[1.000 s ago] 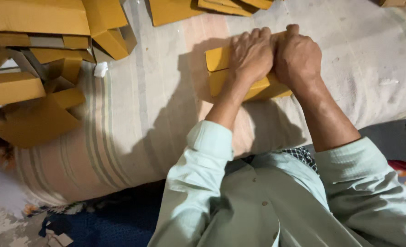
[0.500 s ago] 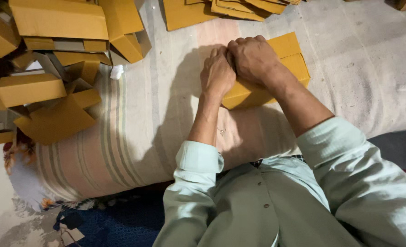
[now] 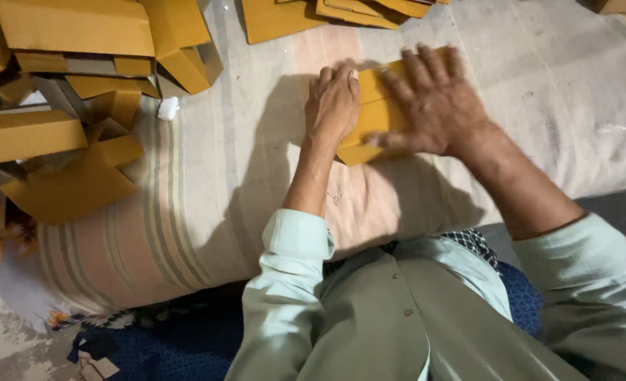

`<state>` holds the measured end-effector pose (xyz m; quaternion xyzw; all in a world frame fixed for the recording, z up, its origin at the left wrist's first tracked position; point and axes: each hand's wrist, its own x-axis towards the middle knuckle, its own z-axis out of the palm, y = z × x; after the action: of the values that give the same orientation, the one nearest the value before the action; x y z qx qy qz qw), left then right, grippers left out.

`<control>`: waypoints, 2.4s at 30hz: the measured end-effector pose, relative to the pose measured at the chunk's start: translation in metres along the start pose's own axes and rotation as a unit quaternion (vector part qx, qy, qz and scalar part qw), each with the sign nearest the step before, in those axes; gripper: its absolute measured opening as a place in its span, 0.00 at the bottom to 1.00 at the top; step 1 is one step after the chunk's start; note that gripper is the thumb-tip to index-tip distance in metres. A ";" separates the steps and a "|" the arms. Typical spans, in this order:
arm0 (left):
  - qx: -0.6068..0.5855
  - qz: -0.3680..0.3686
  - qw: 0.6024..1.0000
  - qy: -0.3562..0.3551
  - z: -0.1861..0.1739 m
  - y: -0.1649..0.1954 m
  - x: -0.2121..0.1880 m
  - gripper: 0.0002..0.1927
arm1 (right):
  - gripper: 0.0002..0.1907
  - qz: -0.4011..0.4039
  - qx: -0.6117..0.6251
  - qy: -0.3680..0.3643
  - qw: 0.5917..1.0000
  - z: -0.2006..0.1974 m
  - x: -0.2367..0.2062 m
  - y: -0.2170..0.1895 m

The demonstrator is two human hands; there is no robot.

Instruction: The person assembles small brown cardboard boxes by hand. They pick up flat pieces, fold the flaps, and press the edges to form rectangular boxes, repeating the process for multiple units.

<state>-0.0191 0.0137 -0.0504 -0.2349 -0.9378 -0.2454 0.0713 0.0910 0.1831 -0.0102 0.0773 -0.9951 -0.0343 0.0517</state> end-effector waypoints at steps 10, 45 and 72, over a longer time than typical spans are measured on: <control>0.001 0.244 0.969 0.025 -0.036 0.008 -0.078 0.44 | 0.68 -0.017 -0.090 0.032 0.995 -0.004 -0.003 -0.026; 0.078 0.117 0.990 -0.025 -0.018 0.033 -0.063 0.30 | 0.36 -0.075 0.050 0.159 0.983 0.014 -0.036 -0.002; 0.124 -0.046 0.989 -0.068 -0.013 0.040 0.005 0.21 | 0.21 0.073 -0.062 0.151 0.984 0.043 0.043 0.034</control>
<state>-0.0041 0.0399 -0.0206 -0.1969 -0.9735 -0.1133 0.0251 0.0386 0.2123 -0.0461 0.0053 -0.9748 -0.0804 0.2080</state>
